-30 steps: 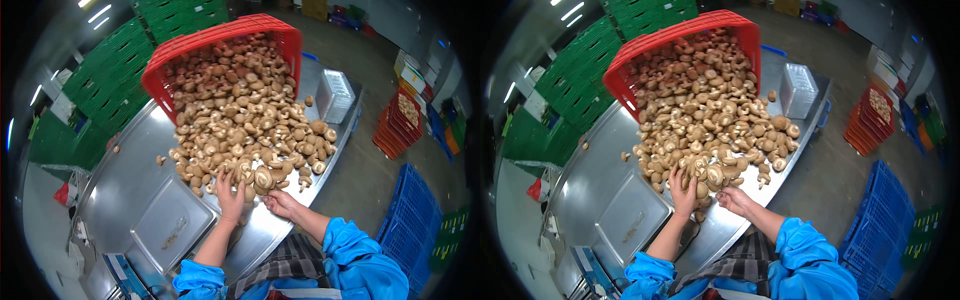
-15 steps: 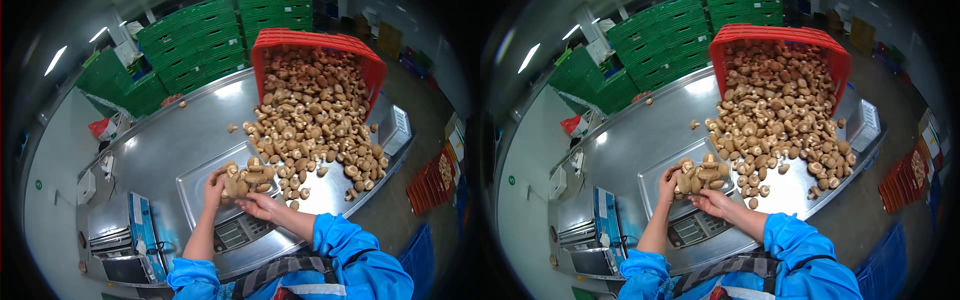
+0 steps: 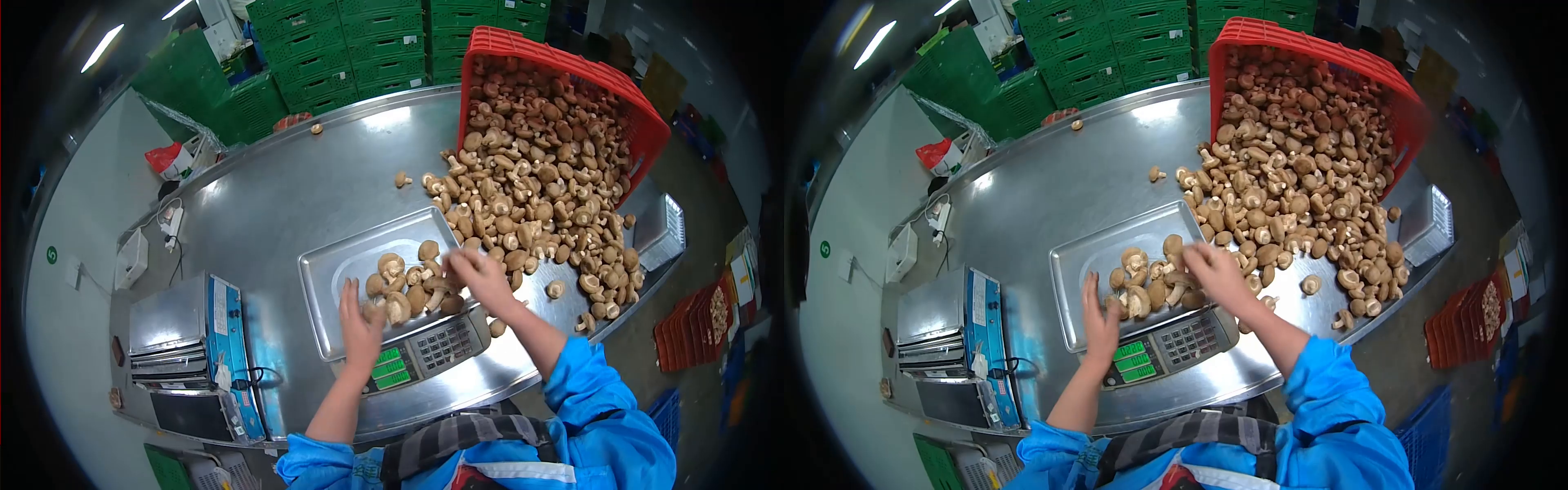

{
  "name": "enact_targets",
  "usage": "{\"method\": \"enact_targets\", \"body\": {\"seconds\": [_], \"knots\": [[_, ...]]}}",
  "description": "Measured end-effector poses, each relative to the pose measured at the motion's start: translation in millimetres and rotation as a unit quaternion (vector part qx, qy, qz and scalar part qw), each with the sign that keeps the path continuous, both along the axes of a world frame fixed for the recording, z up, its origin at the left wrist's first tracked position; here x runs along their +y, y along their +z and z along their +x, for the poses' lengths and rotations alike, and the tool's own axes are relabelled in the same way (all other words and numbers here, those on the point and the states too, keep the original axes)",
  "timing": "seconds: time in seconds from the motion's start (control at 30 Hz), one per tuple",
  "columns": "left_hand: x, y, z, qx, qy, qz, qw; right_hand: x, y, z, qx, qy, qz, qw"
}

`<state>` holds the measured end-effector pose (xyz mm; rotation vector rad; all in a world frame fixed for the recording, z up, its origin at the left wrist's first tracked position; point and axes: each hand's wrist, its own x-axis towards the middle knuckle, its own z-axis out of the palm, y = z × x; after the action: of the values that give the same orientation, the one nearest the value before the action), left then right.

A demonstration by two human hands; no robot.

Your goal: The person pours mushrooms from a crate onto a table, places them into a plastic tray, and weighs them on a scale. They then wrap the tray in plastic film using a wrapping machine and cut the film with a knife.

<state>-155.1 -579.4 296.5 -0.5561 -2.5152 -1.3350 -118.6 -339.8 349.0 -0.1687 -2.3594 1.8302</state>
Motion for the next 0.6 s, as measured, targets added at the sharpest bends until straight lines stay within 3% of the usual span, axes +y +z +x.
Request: {"method": "enact_targets", "body": {"seconds": [0.07,0.17,0.27,0.43,0.53,0.6], "knots": [[3,9,18,-0.003,-0.005,-0.047,0.999,13,-17,-38,0.165,-0.035,0.152,0.974],[-1,6,25,-0.032,-0.017,-0.049,0.998,17,-22,-69,0.032,0.095,0.312,0.945],[-12,-10,19,-0.09,-0.054,-0.024,0.994,11,-21,-90,-0.105,0.15,0.256,0.949],[-25,-13,5,-0.146,-0.126,0.002,0.981,23,-45,-93,-0.051,0.07,0.122,0.989],[-24,-12,1,-0.225,-0.067,0.045,0.971,42,-18,-62,0.011,-0.009,0.038,0.999],[-25,-10,3,-0.188,-0.022,0.061,0.98,59,-4,-15,-0.013,-0.035,0.019,0.999]]}}
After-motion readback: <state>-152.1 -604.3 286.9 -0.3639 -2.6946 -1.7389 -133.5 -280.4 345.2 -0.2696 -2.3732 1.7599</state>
